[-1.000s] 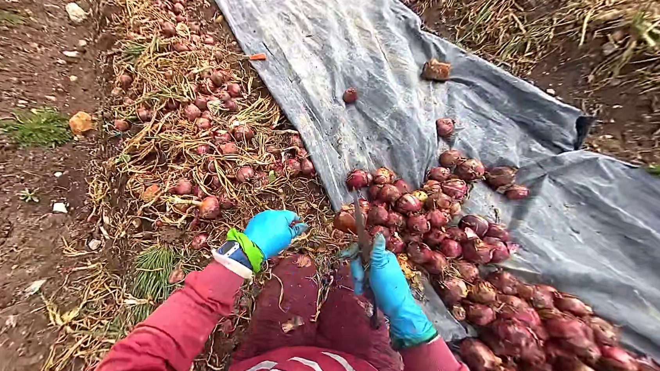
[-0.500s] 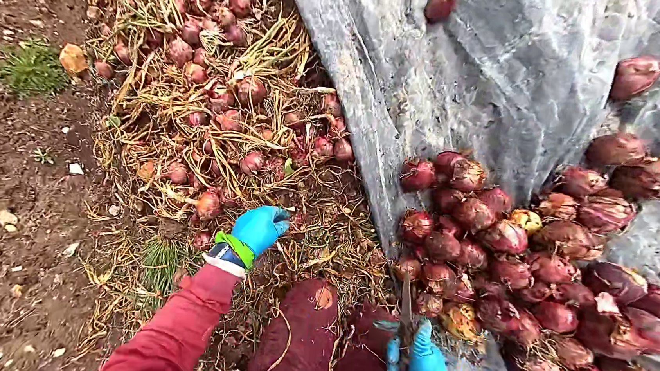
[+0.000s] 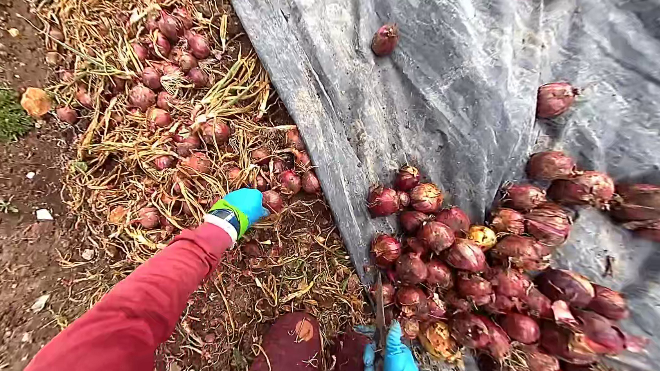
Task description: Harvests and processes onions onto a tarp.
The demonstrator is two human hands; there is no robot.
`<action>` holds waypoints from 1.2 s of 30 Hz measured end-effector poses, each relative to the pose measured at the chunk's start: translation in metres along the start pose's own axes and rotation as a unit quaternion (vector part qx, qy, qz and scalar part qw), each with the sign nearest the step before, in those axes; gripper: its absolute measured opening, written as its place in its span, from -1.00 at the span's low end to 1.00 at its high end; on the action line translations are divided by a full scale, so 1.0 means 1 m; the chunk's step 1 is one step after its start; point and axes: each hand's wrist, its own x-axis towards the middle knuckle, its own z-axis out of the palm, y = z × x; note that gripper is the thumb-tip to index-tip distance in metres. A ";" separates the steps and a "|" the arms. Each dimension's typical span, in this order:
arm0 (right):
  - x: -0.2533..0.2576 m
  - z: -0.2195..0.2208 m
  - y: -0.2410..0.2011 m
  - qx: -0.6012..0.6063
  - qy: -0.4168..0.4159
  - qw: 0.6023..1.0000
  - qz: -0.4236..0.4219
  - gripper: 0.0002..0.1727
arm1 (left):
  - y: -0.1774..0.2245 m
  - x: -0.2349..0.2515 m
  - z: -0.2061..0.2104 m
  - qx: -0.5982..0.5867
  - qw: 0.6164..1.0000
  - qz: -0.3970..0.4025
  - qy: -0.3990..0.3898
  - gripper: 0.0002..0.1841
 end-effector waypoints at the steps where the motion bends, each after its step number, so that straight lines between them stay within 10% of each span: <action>1: 0.004 0.007 -0.002 0.017 -0.020 1.000 0.007 0.03 | -0.004 -0.018 -0.002 -0.022 1.000 0.022 0.006 -0.56; 7: -0.024 0.077 -0.034 0.042 -0.279 0.946 -0.159 0.04 | 0.025 -0.183 0.012 -0.094 0.968 0.231 -0.004 -0.54; 16: -0.093 0.068 -0.013 -0.109 -0.267 0.914 -0.285 -0.02 | -0.030 -0.290 0.041 -0.086 0.947 0.309 0.023 -0.60; 23: -0.125 0.073 0.018 -0.261 -0.303 0.846 -0.352 0.04 | 0.032 -0.372 0.082 0.011 0.935 0.353 0.004 -0.56; 27: -0.110 0.058 -0.006 -0.049 -0.172 0.919 -0.352 0.05 | -0.019 -0.299 0.068 -0.137 0.977 0.146 0.070 -0.48; 32: -0.062 0.028 -0.012 -0.043 -0.079 0.962 -0.260 0.04 | -0.189 -0.117 0.105 -0.263 0.945 -0.136 0.137 -0.55; 36: -0.048 0.029 0.015 -0.101 -0.085 0.984 -0.120 0.04 | -0.214 -0.058 0.195 -0.199 0.959 -0.192 0.068 0.08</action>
